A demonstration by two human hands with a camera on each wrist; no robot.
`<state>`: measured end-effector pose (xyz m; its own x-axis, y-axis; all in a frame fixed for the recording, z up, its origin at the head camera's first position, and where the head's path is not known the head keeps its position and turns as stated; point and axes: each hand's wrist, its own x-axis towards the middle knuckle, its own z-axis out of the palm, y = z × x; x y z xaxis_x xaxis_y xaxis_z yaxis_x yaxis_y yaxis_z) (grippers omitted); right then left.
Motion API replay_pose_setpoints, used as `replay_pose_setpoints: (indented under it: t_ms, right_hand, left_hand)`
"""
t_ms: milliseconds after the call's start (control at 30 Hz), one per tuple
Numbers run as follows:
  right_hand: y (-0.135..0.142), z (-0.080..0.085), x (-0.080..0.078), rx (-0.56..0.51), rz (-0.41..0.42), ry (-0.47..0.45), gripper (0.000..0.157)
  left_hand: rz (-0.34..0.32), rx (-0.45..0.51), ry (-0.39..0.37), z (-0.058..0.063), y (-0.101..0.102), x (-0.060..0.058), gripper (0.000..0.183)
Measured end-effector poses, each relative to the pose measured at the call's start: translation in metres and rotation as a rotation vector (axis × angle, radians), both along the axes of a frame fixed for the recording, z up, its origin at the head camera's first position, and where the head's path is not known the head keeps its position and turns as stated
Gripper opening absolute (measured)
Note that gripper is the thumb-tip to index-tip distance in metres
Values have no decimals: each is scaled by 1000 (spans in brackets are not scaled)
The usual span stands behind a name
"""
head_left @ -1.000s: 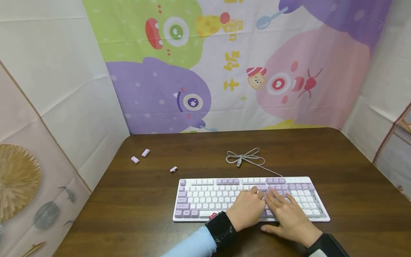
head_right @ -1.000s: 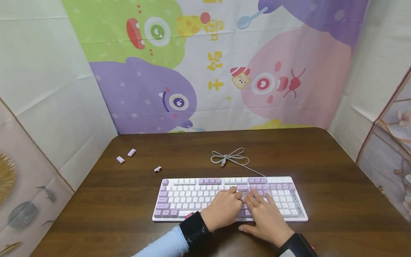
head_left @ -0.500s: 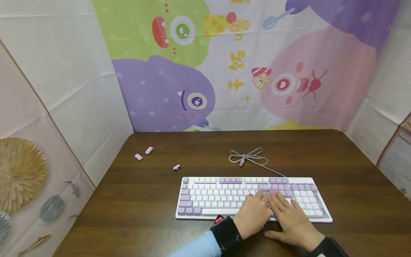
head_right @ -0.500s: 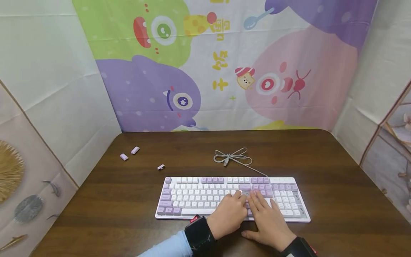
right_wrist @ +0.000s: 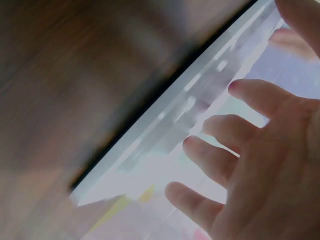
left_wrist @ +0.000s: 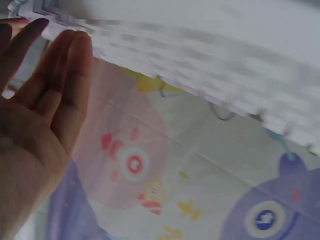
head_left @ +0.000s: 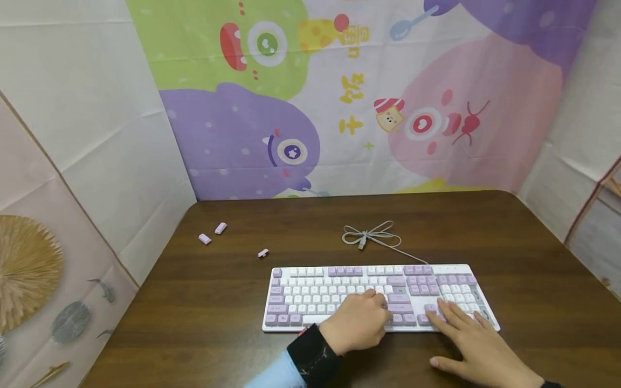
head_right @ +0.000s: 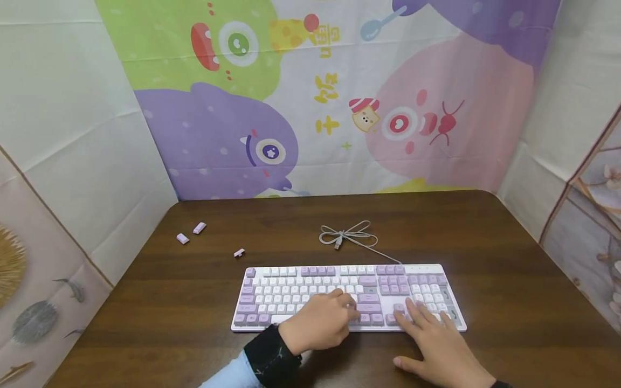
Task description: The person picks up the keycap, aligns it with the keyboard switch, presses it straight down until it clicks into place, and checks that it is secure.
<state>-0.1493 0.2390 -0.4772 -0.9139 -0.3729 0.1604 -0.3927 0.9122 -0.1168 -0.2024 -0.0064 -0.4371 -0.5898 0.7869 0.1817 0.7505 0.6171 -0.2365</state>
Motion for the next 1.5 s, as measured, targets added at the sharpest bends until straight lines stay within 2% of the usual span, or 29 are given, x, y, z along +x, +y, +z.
replay_pose_setpoints:
  t_ms: [133, 200, 333, 400, 467, 600, 667, 733, 833, 1033, 1167, 1267, 1367, 1500]
  right_hand:
    - [24, 1, -1, 3, -67, 42, 82]
    - [35, 0, -3, 11, -114, -4, 87]
    - [54, -7, -5, 33, -185, -126, 92]
    - [61, -13, -7, 47, -199, -184, 95]
    - [63, -16, -8, 57, -193, -198, 95]
    - [62, -15, -5, 77, -186, -163, 94]
    - [60, -12, -4, 87, -175, -130, 92]
    - [59, -9, -5, 88, -166, -104, 92]
    - [58, -8, -6, 91, -151, -63, 89]
    - [55, -8, -5, 70, -154, -14, 88]
    - [54, -9, -5, 60, -148, 14, 90]
    - [53, -9, -5, 60, -150, 19, 91]
    - [53, -9, -5, 69, -161, 8, 92]
    - [54, -9, -3, 80, -175, -5, 92]
  left_hand:
    - [29, 69, -58, 4, -22, -5, 24]
    - [69, 123, -68, 5, -35, -11, 24]
    - [190, 256, -69, 6, -73, -26, 24]
    - [283, 323, -60, 4, -96, -38, 25]
    - [398, 367, -77, 0, -121, -53, 33]
    - [642, 384, -159, -11, -166, -85, 49]
    - [727, 370, -200, -17, -181, -98, 50]
    - [774, 365, -216, -22, -190, -108, 48]
    - [793, 363, -181, -25, -196, -118, 37]
    - [762, 338, -74, -30, -190, -127, 28]
    - [712, 291, -26, -33, -183, -130, 22]
    - [655, 301, 11, -36, -180, -129, 17]
    - [607, 359, 10, -38, -179, -129, 17]
    - [568, 463, -91, -36, -177, -130, 18]
